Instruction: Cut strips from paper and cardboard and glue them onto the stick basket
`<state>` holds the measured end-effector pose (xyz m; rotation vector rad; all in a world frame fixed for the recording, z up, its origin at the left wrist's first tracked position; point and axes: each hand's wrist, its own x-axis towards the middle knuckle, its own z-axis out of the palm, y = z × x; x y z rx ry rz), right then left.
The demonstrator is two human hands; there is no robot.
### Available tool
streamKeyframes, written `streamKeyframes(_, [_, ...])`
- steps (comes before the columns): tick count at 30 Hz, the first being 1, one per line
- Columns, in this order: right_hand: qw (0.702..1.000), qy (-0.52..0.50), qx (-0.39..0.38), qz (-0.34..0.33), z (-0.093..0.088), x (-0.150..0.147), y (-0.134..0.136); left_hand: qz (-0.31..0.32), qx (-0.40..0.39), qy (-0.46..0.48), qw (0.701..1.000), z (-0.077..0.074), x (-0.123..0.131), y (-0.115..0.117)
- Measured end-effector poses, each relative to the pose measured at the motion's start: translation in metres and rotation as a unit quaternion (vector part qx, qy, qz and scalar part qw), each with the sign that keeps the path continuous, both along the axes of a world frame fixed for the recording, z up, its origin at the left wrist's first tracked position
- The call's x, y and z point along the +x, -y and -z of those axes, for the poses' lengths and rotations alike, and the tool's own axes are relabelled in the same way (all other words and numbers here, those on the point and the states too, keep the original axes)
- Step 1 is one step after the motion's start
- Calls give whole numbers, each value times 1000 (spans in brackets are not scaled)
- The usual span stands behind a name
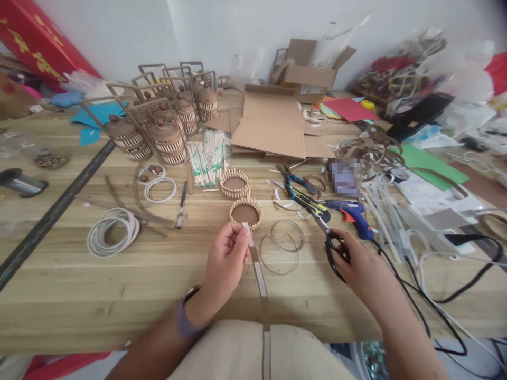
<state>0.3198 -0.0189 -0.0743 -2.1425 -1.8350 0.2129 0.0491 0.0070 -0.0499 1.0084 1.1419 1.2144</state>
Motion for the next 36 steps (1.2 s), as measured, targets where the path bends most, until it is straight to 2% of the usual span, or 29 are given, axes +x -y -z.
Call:
streamKeyframes(3, [994,109,-25,21,8,16,7,-4,-13,31,999,3,-1,-3])
streamKeyframes(6, [988,147,12,39,-2,3,8,-4,-20,41,999,4,1,-5])
streamKeyframes(8, [997,57,50,8,-15,-18,3,-6,-20,39,999,3,2,-4])
streamKeyframes(10, [991,-111,35,-61,-31,-43,-3,-9,-20,31,999,2,3,-2])
streamKeyframes(13, [942,-290,-62,-158,-51,-79,-15,11,-13,11,1000,-2,3,1])
streamKeyframes(15, [901,-355,-134,-212,-58,-97,-21,30,-1,-3,1000,-4,2,2])
streamKeyframes(17, [874,-389,-179,-230,-60,-110,-25,34,10,-18,999,-6,0,3])
streamKeyframes(25, [853,-434,-178,-230,-57,-123,-18,-16,39,-85,995,-9,-2,4])
streamKeyframes(28, [845,-453,-167,-232,-59,-123,-19,-27,30,-55,998,-5,-2,1])
streamKeyframes(31, [841,-488,-108,-206,-58,-122,-27,-45,23,-6,999,-4,-3,-3])
streamKeyframes(33, [838,-520,-47,-161,-55,-123,-35,-25,14,-6,1000,-7,-4,-4])
streamKeyframes(36, [825,-554,-2,-113,-48,-126,-44,85,-14,-31,996,-14,-3,-6])
